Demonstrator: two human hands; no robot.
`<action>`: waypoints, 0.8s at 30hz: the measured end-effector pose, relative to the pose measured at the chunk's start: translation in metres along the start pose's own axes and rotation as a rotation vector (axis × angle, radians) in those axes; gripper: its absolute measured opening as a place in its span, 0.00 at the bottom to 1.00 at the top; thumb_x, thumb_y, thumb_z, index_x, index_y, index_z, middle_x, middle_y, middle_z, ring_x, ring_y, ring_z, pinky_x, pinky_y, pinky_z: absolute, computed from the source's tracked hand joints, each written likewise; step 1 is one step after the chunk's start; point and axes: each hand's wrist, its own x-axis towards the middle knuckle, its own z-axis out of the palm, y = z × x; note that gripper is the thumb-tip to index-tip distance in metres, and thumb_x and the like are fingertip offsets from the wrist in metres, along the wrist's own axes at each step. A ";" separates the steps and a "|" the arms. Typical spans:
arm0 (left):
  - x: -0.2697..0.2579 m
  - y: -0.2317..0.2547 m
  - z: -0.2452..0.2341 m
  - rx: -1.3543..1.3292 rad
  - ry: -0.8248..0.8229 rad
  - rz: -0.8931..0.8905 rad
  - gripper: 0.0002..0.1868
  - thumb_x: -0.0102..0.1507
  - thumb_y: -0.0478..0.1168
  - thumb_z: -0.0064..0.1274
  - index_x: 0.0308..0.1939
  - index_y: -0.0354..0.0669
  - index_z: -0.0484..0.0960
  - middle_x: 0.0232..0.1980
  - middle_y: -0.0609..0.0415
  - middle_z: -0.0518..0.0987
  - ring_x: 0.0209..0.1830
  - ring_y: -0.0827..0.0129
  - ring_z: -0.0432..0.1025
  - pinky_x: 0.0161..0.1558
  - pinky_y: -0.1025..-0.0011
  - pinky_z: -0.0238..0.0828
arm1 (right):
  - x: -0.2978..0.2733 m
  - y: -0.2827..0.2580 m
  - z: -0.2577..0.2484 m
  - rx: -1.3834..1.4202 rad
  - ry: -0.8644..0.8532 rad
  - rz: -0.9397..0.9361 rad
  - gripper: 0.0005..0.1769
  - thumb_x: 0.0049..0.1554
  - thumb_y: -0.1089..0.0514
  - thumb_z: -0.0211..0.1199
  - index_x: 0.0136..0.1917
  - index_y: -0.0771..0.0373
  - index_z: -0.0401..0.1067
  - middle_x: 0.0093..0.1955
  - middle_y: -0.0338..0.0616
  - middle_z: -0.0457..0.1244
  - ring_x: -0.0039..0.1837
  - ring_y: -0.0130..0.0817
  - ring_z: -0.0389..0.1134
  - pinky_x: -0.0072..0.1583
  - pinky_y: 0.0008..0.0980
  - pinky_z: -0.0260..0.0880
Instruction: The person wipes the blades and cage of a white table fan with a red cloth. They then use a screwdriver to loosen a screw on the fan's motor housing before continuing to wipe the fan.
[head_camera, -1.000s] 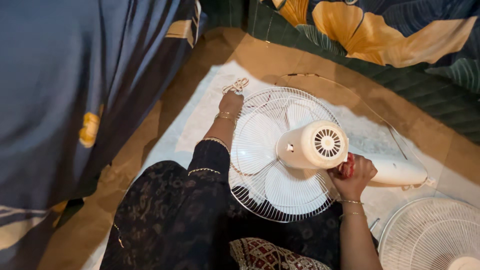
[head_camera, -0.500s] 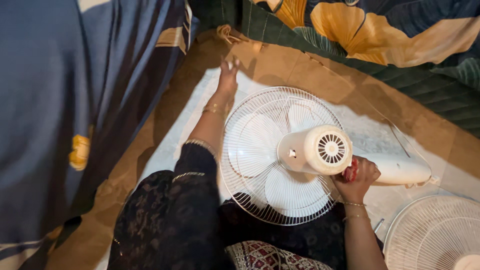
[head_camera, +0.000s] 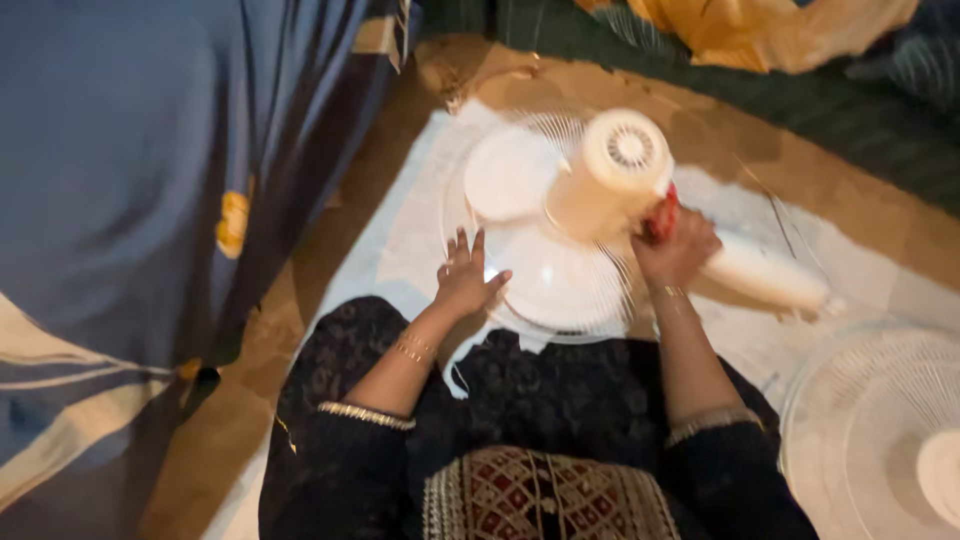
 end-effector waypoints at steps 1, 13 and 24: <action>0.001 0.004 0.006 0.078 0.050 0.018 0.59 0.61 0.69 0.52 0.82 0.48 0.38 0.83 0.34 0.29 0.84 0.38 0.28 0.72 0.38 0.41 | 0.008 -0.011 0.009 0.009 0.004 0.021 0.37 0.39 0.45 0.78 0.60 0.52 0.69 0.55 0.42 0.60 0.61 0.48 0.59 0.59 0.53 0.54; 0.003 -0.013 0.005 0.244 0.202 0.063 0.68 0.46 0.73 0.66 0.80 0.51 0.48 0.81 0.37 0.45 0.80 0.40 0.45 0.70 0.44 0.52 | -0.054 -0.080 -0.006 0.351 0.101 0.019 0.31 0.52 0.66 0.66 0.69 0.63 0.67 0.69 0.53 0.57 0.72 0.55 0.54 0.73 0.55 0.50; 0.010 -0.020 -0.022 0.061 0.323 0.152 0.57 0.39 0.58 0.78 0.68 0.49 0.67 0.67 0.44 0.63 0.65 0.44 0.61 0.62 0.55 0.65 | -0.038 -0.145 0.007 0.171 -0.151 -0.174 0.21 0.48 0.65 0.63 0.55 0.50 0.76 0.61 0.39 0.64 0.62 0.44 0.61 0.57 0.47 0.59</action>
